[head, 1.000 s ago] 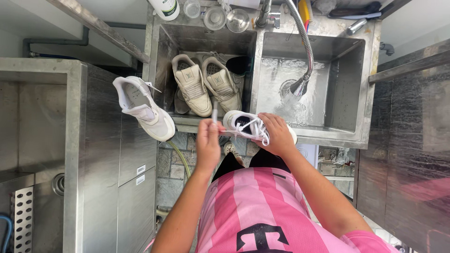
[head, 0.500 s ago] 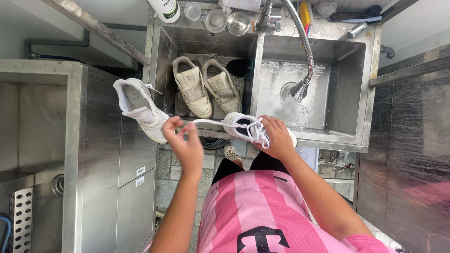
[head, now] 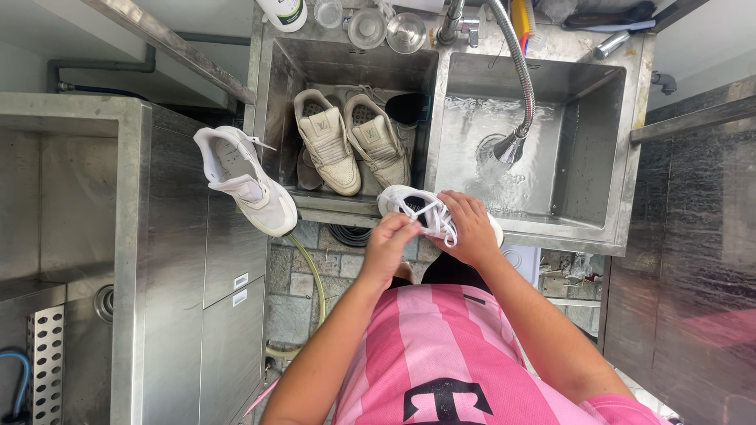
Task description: The person removes laces and insoles from white sneakers, rinses the shoes in a stainless steel sink under a faucet, and scrubs the interior and exterior surfaces with a green brush.
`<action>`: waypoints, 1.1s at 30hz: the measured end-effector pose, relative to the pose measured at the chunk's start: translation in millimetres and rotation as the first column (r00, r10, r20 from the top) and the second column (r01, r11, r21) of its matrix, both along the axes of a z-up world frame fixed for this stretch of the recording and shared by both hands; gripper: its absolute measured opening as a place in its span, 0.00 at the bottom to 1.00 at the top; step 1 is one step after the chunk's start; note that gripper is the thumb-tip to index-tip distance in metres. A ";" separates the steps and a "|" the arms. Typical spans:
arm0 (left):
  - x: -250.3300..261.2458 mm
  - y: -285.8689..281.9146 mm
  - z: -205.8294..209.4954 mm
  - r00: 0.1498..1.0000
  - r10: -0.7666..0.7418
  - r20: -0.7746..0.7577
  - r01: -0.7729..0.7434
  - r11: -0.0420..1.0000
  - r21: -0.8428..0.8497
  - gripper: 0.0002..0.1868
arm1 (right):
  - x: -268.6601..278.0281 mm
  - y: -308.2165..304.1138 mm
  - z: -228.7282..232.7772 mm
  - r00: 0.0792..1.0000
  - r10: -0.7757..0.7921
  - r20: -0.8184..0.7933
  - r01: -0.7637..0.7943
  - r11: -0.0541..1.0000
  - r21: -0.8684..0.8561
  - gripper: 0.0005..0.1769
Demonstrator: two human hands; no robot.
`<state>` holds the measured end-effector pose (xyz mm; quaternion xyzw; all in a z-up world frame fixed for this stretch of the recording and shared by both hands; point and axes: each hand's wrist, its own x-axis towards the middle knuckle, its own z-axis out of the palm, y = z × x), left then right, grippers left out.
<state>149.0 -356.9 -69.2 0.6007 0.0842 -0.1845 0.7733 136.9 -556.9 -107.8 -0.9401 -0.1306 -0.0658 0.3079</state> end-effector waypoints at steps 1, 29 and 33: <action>-2.9 7.4 -2.5 0.994 0.055 -0.099 -0.065 0.992 -0.108 0.08 | 0.4 0.1 0.6 1.000 -0.003 -0.006 0.003 1.000 0.010 0.49; 1.5 -38.2 0.8 0.891 -0.305 0.337 -0.030 0.700 0.713 0.09 | -1.9 -10.7 -1.6 0.989 0.066 -0.132 -0.050 0.992 0.118 0.53; -6.4 -16.3 -12.0 0.952 -0.208 0.223 0.122 0.930 0.347 0.06 | -1.2 -10.6 -14.1 0.989 0.047 -0.137 -0.033 0.994 0.105 0.54</action>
